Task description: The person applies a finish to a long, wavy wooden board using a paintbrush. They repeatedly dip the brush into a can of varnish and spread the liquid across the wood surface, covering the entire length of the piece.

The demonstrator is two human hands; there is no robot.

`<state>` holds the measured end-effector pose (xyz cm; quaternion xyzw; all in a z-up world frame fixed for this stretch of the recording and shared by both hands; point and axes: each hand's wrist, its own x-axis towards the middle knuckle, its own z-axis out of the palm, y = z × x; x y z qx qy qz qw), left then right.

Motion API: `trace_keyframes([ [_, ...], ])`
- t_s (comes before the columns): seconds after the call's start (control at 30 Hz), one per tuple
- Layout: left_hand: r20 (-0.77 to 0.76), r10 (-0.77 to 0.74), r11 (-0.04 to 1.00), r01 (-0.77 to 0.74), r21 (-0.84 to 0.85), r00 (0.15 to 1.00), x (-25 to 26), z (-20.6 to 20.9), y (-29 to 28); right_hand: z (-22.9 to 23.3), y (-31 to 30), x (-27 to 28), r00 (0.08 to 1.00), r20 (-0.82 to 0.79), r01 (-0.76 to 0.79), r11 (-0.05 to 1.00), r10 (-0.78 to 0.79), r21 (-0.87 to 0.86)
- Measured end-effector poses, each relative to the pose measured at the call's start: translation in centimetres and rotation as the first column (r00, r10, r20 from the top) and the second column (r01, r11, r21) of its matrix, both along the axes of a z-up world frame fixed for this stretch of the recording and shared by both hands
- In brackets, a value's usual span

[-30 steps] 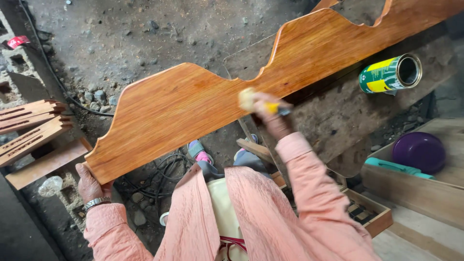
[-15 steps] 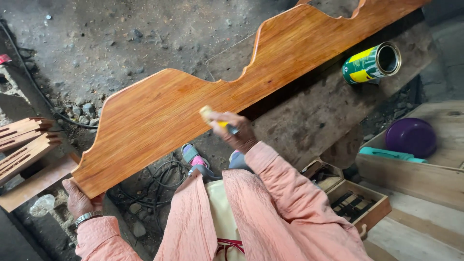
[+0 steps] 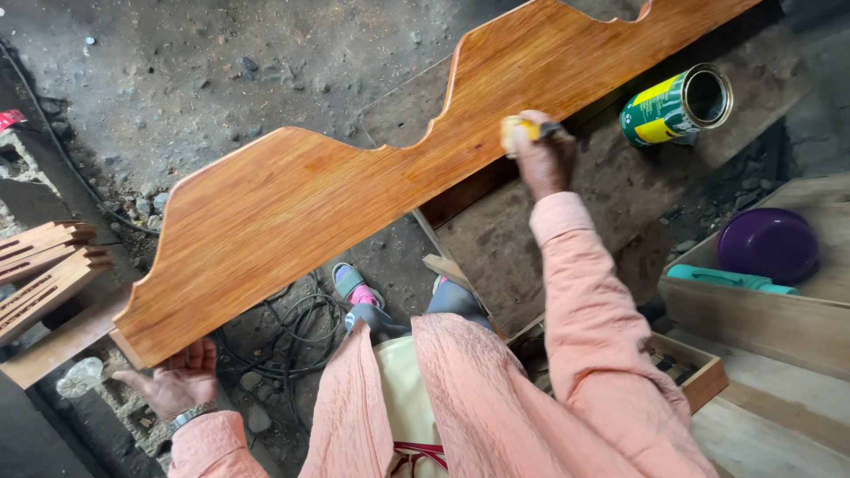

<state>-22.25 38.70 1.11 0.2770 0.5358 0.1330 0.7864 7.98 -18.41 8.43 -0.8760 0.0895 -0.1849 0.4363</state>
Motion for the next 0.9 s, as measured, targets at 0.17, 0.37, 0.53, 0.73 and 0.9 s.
trace_keyframes([
  [0.17, 0.109, -0.033, 0.999, 0.036, -0.023, 0.993, 2.2, 1.1, -7.6, 2.7, 12.7, -4.9, 0.913, 0.019, -0.407, 0.906, 0.408, 0.119],
  [0.37, 0.244, -0.139, 0.989, 0.147, -0.018, 0.96, 5.8, -1.6, -17.6, 3.0, 9.8, -3.9, 0.82, -0.118, -0.565, 0.825, 0.56, -0.012],
  [0.53, 0.087, -0.311, 0.951, 0.309, 0.03, 0.947, 10.0, -1.3, -27.4, 2.4, -4.5, 3.9, 0.882, 0.126, -0.443, 0.709, 0.453, 0.548],
  [0.73, -0.159, -0.616, 0.676, 0.622, 0.396, 0.771, 9.3, -5.5, -38.1, -7.8, -23.7, 15.1, 0.974, 0.215, 0.119, 0.653, 0.068, -0.748],
  [0.9, -0.454, -0.782, 0.308, 0.898, 0.315, 0.428, 8.8, 2.4, -47.5, -7.9, -11.1, 11.3, 0.989, 0.124, 0.107, 0.195, 0.076, -0.975],
])
